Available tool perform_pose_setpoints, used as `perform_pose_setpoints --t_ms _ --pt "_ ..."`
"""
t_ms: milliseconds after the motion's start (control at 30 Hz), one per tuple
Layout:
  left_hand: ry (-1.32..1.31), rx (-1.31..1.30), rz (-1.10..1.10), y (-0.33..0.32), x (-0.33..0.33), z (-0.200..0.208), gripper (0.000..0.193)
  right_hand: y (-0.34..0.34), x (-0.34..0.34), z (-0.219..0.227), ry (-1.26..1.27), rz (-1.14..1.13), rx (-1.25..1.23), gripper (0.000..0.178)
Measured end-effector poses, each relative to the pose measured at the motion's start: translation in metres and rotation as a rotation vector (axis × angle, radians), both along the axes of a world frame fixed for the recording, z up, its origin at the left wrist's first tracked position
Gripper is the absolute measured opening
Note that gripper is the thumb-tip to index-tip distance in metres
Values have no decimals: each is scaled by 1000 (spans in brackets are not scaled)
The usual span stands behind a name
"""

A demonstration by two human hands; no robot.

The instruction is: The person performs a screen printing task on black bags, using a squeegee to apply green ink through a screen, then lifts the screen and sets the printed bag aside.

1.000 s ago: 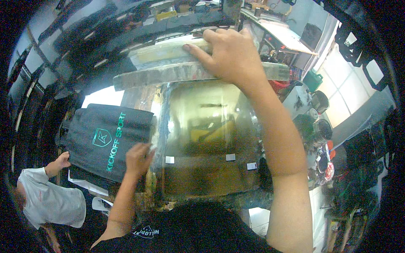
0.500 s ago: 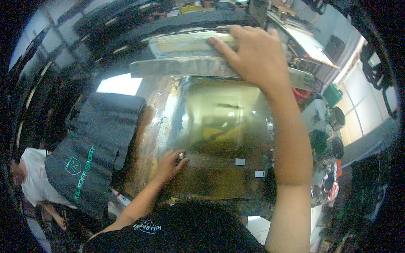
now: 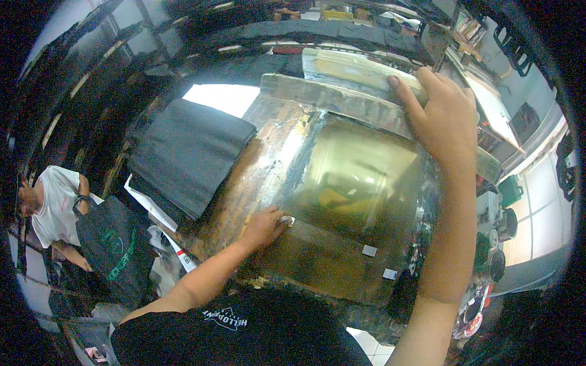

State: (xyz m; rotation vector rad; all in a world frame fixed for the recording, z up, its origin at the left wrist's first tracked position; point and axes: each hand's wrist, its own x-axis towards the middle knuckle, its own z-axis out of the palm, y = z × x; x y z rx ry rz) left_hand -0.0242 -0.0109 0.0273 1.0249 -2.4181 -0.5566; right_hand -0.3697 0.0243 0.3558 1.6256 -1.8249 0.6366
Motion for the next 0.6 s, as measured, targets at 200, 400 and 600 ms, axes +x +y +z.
perform_pose_setpoints --t_ms 200,400,600 --pt "61 -418 228 -69 28 25 40 -1 0 3 0 -15 28 57" --pt "-663 -66 708 -124 74 56 63 0 -4 1 10 -17 23 57" --pt "-597 -258 595 -146 122 40 24 0 1 3 -29 -22 9 57"
